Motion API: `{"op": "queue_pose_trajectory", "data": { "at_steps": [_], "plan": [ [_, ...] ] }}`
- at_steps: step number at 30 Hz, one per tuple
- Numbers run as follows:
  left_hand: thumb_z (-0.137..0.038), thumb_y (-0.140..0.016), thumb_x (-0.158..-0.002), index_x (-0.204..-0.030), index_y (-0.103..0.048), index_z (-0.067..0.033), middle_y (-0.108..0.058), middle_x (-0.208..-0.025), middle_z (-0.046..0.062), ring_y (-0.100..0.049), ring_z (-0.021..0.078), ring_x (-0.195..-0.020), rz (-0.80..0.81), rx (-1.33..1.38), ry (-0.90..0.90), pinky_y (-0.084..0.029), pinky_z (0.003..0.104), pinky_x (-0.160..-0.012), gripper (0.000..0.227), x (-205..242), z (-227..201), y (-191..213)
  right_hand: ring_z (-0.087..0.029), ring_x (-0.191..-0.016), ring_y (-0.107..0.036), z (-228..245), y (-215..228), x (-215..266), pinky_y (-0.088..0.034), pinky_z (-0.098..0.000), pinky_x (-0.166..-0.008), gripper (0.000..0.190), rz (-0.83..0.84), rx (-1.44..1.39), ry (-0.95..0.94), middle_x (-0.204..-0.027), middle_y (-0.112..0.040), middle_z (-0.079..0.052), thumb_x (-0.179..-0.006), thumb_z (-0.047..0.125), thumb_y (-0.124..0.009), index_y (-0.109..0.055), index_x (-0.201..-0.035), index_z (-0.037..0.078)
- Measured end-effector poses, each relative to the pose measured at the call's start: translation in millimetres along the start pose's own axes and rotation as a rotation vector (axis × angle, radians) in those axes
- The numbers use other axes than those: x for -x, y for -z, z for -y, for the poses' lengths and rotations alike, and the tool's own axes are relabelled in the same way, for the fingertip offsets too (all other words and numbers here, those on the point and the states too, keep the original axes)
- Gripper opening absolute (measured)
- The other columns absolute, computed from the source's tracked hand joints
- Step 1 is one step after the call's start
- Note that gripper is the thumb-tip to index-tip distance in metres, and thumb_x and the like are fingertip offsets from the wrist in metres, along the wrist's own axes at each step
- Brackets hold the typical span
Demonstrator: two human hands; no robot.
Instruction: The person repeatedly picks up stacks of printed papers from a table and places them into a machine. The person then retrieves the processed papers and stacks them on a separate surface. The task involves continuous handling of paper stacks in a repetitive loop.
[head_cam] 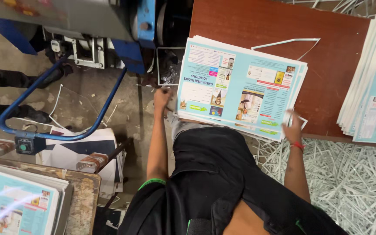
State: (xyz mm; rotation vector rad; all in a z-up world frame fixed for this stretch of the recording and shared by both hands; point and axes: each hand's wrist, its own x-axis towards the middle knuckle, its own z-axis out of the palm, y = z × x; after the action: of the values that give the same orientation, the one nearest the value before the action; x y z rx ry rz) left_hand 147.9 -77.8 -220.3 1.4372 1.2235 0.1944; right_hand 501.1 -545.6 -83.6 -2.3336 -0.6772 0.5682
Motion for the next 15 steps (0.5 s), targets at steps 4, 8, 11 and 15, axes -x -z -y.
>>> {"op": "queue_pose_trajectory", "data": {
  "at_steps": [4, 8, 11, 15],
  "plan": [
    [-0.038, -0.07, -0.094, -0.129, -0.065, -0.0024, -0.072, -0.106, 0.017, -0.068, 0.0244, -0.093, 0.05, -0.124, -0.096, -0.053, 0.036, -0.085, 0.05, -13, -17, -35, -0.048, -0.147, -0.034, -15, -25, -23, -0.03, -0.0525, -0.119, 0.07, -0.288, 0.161, -0.378, -0.16, -0.033, -0.033, -0.108, 0.036, -0.068, -0.036, -0.155, -0.006],
    [-0.053, -0.083, -0.081, -0.146, -0.031, 0.0098, -0.049, -0.141, 0.028, -0.047, 0.0369, -0.132, 0.29, -0.2, -0.085, -0.036, 0.039, -0.109, 0.104, -6, -31, -82, -0.045, -0.141, -0.047, 9, -42, -33, -0.037, -0.0506, -0.118, 0.075, -0.12, 0.038, -0.384, -0.153, -0.048, -0.031, -0.103, 0.046, -0.063, -0.043, -0.152, -0.006],
    [-0.055, -0.079, -0.084, -0.154, -0.027, 0.0082, -0.046, -0.15, 0.025, -0.046, 0.035, -0.14, 0.353, 0.154, -0.012, -0.034, 0.039, -0.116, 0.108, -10, -28, -52, -0.042, -0.136, -0.057, 8, -26, -45, -0.042, -0.0491, -0.117, 0.08, -0.032, -0.125, -0.327, -0.148, -0.059, -0.029, -0.099, 0.054, -0.06, -0.049, -0.15, -0.007],
    [-0.049, -0.071, -0.09, -0.146, -0.046, 0.0043, -0.062, -0.127, 0.021, -0.059, 0.0308, -0.119, 0.208, 0.241, 0.022, -0.047, 0.037, -0.102, 0.081, -6, -14, 0, -0.049, -0.14, -0.042, 36, -30, -77, -0.033, -0.0533, -0.118, 0.076, -0.285, 0.298, -0.325, -0.149, -0.046, -0.034, -0.093, 0.029, -0.074, -0.041, -0.151, -0.007]
  ]
}}
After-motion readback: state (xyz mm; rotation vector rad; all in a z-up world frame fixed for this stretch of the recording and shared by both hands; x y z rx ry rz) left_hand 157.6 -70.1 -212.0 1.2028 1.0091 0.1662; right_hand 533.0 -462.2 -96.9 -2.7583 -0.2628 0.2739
